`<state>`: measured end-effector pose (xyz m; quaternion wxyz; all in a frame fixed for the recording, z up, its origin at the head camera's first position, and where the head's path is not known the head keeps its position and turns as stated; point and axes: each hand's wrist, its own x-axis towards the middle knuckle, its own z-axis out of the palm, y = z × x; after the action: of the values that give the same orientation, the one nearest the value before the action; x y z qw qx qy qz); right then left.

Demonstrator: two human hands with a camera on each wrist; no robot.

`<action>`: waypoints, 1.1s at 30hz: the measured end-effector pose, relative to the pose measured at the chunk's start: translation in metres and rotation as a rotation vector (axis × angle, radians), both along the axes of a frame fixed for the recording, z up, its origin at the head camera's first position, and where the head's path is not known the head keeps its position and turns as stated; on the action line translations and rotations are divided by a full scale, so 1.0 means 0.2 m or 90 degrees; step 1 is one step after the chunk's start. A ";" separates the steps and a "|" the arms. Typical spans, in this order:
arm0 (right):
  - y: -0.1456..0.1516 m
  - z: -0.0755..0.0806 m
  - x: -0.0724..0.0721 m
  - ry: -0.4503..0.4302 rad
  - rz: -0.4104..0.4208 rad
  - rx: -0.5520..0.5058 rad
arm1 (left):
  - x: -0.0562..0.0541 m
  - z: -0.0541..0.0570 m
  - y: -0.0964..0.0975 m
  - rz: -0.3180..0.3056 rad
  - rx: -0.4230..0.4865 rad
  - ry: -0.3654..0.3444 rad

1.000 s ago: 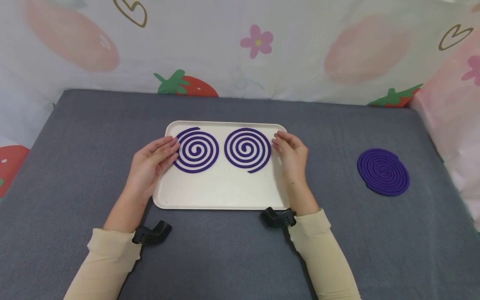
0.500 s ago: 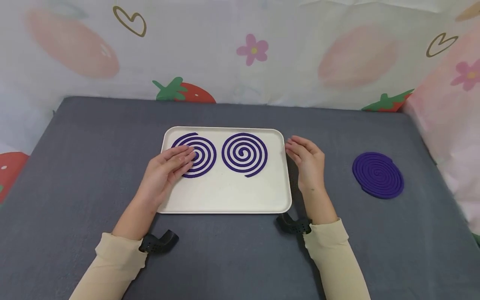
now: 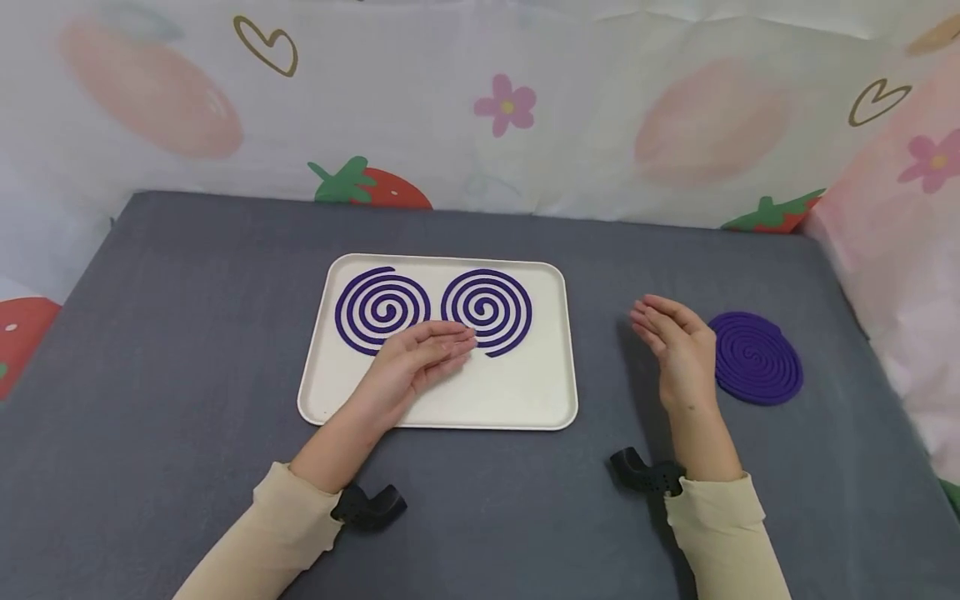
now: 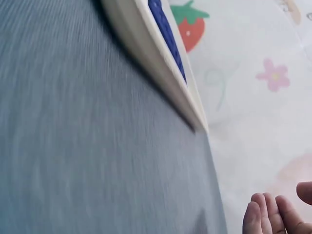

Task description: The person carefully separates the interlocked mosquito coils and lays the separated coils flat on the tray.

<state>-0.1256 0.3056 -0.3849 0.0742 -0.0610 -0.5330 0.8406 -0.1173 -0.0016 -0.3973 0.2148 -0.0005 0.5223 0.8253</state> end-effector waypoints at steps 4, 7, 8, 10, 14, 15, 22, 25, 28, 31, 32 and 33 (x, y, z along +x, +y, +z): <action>0.10 0.00 0.03 0.004 -0.006 -0.024 | 0.02 -0.01 0.13 -0.049 0.008 -0.001; 0.16 0.00 0.04 0.001 -0.019 -0.059 | 0.04 -0.01 0.22 -0.077 0.013 -0.005; 0.18 0.00 0.05 0.001 -0.022 -0.072 | 0.05 -0.01 0.25 -0.086 0.018 -0.009; 0.22 0.00 0.07 -0.001 -0.032 -0.099 | 0.07 0.00 0.31 -0.108 0.026 -0.014; 0.29 -0.01 0.10 -0.003 -0.056 -0.130 | 0.09 0.00 0.43 -0.155 0.031 -0.023; 0.30 -0.01 0.10 -0.005 -0.065 -0.134 | 0.10 0.00 0.45 -0.163 0.028 -0.026; 0.36 -0.02 0.14 0.001 -0.120 -0.161 | 0.13 -0.02 0.60 -0.197 -0.007 -0.054; 0.37 -0.03 0.16 0.005 -0.133 -0.183 | 0.13 -0.02 0.65 -0.188 -0.008 -0.062; 0.38 -0.02 0.16 0.006 -0.144 -0.203 | 0.14 0.00 0.70 -0.169 0.004 -0.084; 0.41 -0.01 0.15 -0.003 -0.163 -0.216 | 0.13 -0.01 0.76 -0.140 0.014 -0.122; 0.43 0.00 0.15 -0.007 -0.171 -0.219 | 0.13 -0.01 0.79 -0.128 0.016 -0.133; 0.44 0.00 0.16 -0.009 -0.179 -0.223 | 0.12 -0.02 0.82 -0.114 0.018 -0.143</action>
<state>-0.0943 0.3934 -0.3851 0.1753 -0.1527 -0.3660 0.9011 -0.0929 0.1617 -0.4019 0.3443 -0.0431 0.4814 0.8049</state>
